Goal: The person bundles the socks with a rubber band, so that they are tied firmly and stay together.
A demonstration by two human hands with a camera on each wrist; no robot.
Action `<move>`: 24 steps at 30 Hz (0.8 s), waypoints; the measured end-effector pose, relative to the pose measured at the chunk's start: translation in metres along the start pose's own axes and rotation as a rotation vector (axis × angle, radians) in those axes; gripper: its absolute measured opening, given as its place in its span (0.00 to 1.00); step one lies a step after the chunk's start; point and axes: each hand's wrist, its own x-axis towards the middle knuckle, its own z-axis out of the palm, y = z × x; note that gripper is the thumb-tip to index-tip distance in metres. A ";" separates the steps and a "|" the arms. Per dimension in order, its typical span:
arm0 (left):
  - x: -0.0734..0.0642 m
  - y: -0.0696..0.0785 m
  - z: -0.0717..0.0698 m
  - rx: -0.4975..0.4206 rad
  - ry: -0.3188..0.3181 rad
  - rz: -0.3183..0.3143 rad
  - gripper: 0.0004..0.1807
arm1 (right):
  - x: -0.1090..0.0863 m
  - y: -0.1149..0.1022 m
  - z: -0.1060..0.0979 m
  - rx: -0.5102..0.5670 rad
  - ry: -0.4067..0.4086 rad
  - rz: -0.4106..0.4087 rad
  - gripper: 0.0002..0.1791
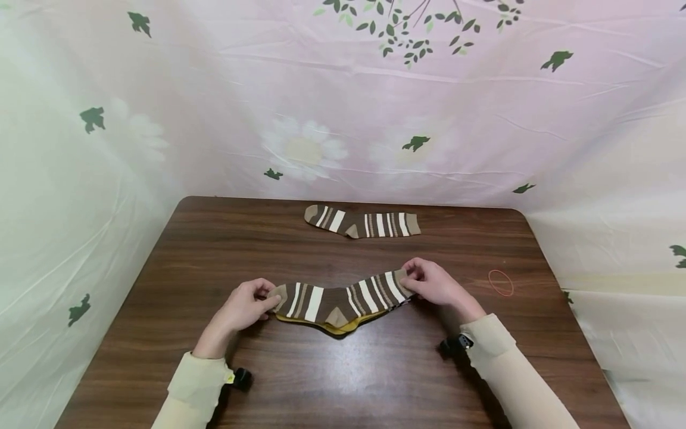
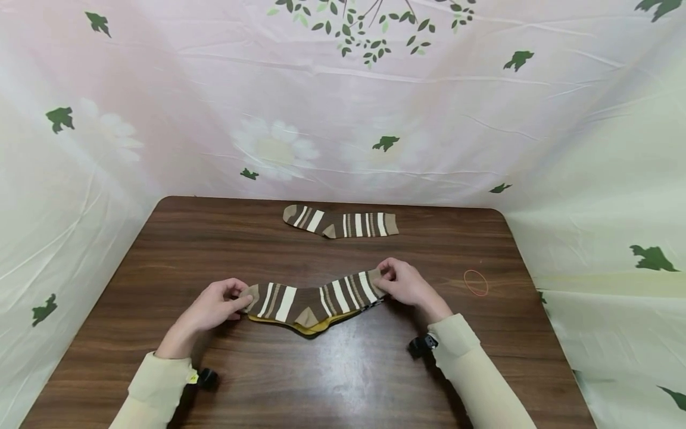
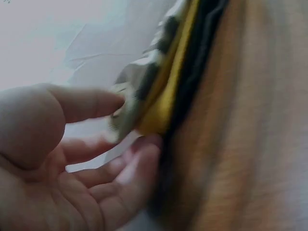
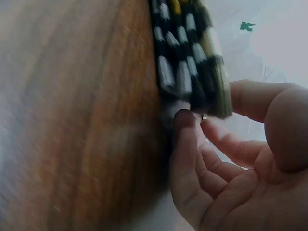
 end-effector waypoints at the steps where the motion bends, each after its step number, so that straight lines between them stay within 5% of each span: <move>1: 0.002 0.001 -0.003 0.024 -0.015 0.017 0.11 | 0.001 0.000 -0.002 -0.009 0.001 -0.001 0.17; 5: 0.015 0.006 -0.016 0.092 -0.020 0.072 0.16 | 0.008 0.005 -0.011 -0.013 0.026 0.011 0.17; 11: 0.044 0.023 -0.028 0.163 0.011 0.060 0.20 | 0.026 0.011 -0.023 0.023 0.083 0.060 0.17; 24: 0.120 0.055 -0.030 0.257 -0.004 0.089 0.25 | 0.062 0.016 -0.038 -0.127 0.345 0.099 0.17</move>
